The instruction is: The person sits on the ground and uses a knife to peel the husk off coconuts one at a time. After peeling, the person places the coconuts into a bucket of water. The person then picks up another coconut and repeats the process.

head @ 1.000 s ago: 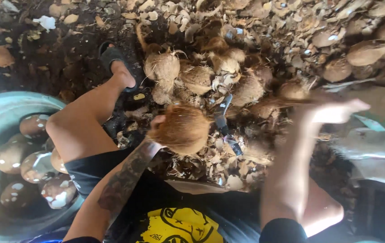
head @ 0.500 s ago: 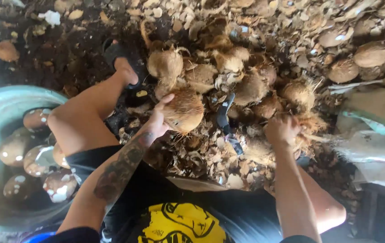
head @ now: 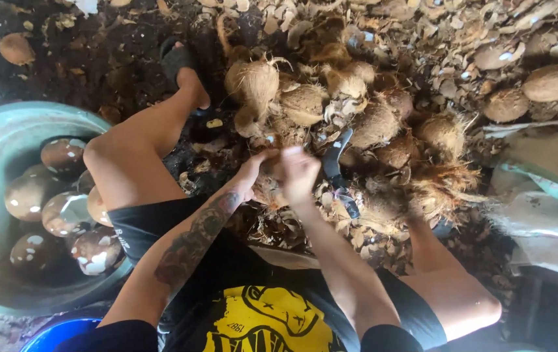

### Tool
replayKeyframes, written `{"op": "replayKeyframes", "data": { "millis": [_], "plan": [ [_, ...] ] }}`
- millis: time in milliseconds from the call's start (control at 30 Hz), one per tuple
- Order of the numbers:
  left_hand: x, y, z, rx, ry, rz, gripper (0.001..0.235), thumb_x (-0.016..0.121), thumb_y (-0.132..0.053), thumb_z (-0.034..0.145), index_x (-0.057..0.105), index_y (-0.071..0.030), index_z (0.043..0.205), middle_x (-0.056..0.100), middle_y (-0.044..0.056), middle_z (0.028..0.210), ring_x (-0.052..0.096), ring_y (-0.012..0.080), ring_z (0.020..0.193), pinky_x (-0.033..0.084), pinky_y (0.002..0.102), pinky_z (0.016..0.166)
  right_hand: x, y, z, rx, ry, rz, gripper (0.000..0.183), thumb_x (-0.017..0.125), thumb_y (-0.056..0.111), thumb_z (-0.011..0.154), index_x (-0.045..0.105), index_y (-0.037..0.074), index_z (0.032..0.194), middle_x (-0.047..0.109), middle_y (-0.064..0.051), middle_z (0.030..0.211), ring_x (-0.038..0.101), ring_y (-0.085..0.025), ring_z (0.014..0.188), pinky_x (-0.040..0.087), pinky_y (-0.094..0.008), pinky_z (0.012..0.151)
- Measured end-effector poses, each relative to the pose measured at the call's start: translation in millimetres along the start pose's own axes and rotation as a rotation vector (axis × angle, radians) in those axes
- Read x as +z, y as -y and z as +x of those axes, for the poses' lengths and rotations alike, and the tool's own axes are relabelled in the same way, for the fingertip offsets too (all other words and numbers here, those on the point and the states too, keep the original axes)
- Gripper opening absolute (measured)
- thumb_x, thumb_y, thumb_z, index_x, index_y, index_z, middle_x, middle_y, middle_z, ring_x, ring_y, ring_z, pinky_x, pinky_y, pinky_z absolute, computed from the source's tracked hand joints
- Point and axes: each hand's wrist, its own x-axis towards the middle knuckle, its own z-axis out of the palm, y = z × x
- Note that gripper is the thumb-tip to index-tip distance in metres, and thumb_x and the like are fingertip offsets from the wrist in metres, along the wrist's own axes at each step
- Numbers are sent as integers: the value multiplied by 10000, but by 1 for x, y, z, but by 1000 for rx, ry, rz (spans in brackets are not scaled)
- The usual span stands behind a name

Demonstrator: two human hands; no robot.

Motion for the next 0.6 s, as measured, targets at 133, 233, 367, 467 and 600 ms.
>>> {"op": "replayKeyframes", "data": {
  "millis": [133, 233, 367, 467, 600],
  "plan": [
    [23, -55, -111, -68, 167, -191, 1250, 824, -671, 709, 251, -139, 1685, 242, 303, 1664, 269, 605, 1480, 160, 904, 1062, -56, 53, 48, -75, -343, -312, 426, 465, -58, 1017, 547, 160, 660, 501, 15, 522, 458, -114, 436, 395, -226, 486],
    [26, -65, -146, -26, 210, -432, 1162, 810, -572, 731, 304, -65, 1645, 455, 339, 1584, 453, 579, 1426, 267, 866, 1082, -184, 65, 78, -107, -492, -300, 328, 461, -40, 964, 542, 144, 704, 499, 4, 580, 450, -130, 490, 402, -283, 519],
    [-3, -69, -98, 125, 415, -277, 879, 494, -667, 772, 513, -116, 1456, 553, 254, 1496, 531, 459, 1396, 394, 791, 1126, -323, 86, 100, -192, -785, -273, 169, 454, -8, 869, 532, 116, 785, 496, -13, 683, 435, -158, 588, 416, -387, 578],
    [-14, -64, -72, 393, 758, -407, 745, 658, -570, 888, 579, -47, 1412, 640, 227, 1398, 612, 383, 1297, 453, 609, 1162, -380, 54, 73, -235, -356, -846, 219, 524, 31, 793, 475, 29, 1007, 455, -115, 982, 402, -239, 877, 359, -438, 754],
    [-6, -61, -65, 208, 355, -637, 814, 840, -455, 744, 618, -80, 1431, 683, 215, 1369, 670, 423, 1247, 469, 678, 1132, -448, -79, -40, -240, -356, -1443, 364, 441, 353, 892, 559, 96, 1122, 535, -82, 1040, 503, -219, 917, 433, -385, 812]
  ]
}}
